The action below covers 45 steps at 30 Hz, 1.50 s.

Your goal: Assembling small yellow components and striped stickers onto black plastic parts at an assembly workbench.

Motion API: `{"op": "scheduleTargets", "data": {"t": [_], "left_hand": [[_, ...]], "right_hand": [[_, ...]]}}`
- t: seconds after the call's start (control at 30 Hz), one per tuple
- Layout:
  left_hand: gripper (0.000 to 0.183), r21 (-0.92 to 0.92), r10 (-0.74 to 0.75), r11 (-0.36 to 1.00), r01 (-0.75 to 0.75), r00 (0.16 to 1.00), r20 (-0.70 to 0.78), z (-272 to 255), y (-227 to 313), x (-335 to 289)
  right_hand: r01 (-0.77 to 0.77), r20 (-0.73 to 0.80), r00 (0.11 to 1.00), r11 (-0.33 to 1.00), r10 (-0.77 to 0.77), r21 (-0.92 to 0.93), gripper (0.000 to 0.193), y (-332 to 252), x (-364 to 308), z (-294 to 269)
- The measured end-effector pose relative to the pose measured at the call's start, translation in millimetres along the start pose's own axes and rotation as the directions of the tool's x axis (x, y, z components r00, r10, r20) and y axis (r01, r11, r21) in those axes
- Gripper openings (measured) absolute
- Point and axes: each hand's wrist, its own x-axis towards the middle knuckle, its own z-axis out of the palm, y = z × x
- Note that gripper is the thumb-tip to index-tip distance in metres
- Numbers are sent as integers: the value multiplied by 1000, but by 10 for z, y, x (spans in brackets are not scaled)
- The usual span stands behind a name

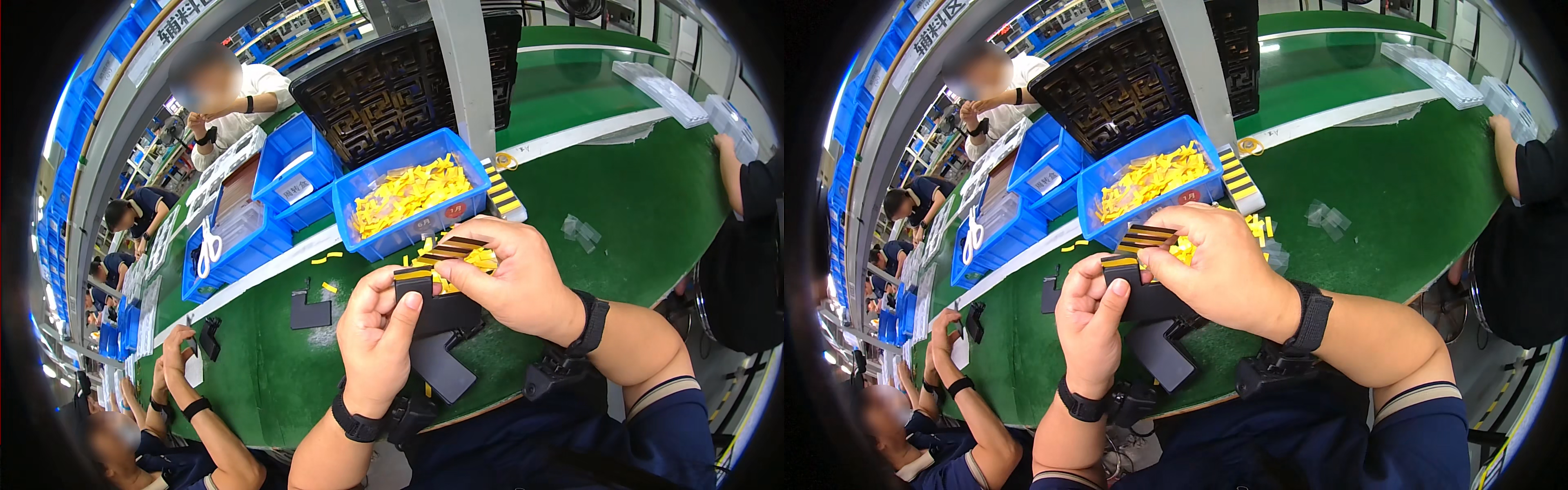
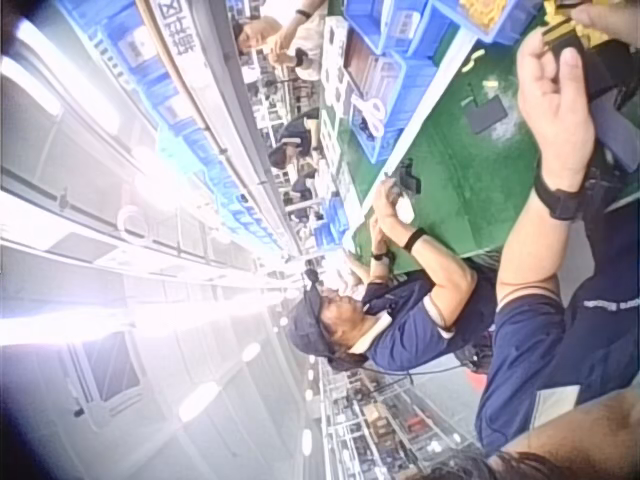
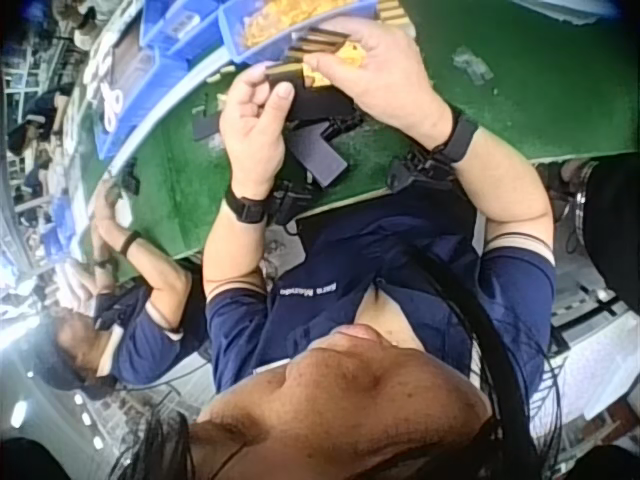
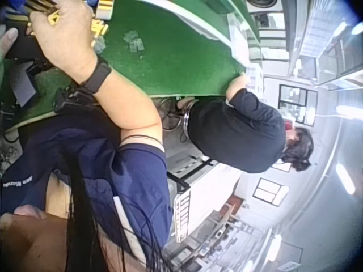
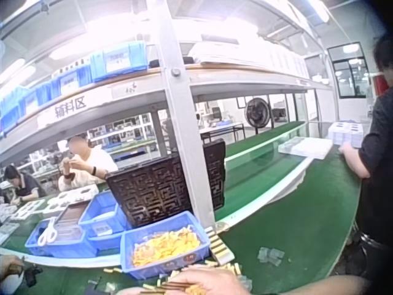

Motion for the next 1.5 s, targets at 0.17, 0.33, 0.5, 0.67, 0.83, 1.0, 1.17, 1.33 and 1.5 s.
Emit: {"op": "scheduleTargets", "data": {"t": [0.17,0.33,0.5,0.67,0.83,1.0,1.17,1.33,1.5], "left_hand": [[28,280,82,958,-66,996,-45,18,-21,-44],[25,255,59,966,-36,995,-82,-4,-23,-12],[24,46,-33,998,34,999,-29,-27,6,18],[23,77,-45,996,46,999,-13,-18,-5,1],[23,139,-16,990,13,1000,26,-17,-13,-9],[23,149,7,989,-8,1000,12,-30,-18,-3],[23,115,3,993,-3,1000,3,-35,-32,10],[22,130,-30,991,30,1000,-1,-39,-33,10],[24,111,-21,994,17,999,37,-104,-46,43]], "right_hand": [[492,52,836,703,-546,-514,9,124,49,46],[593,222,799,670,-559,-446,7,97,6,21],[313,30,929,738,-370,-598,20,51,216,-155],[354,67,931,842,-359,-406,41,34,82,-152],[500,82,826,657,-558,-564,17,100,173,-133],[404,39,898,786,-438,-468,12,109,146,-122],[302,23,949,883,-315,-360,11,124,137,-83],[302,44,951,894,-305,-330,12,130,124,-70],[340,57,935,836,-351,-430,12,147,116,-83]]}}
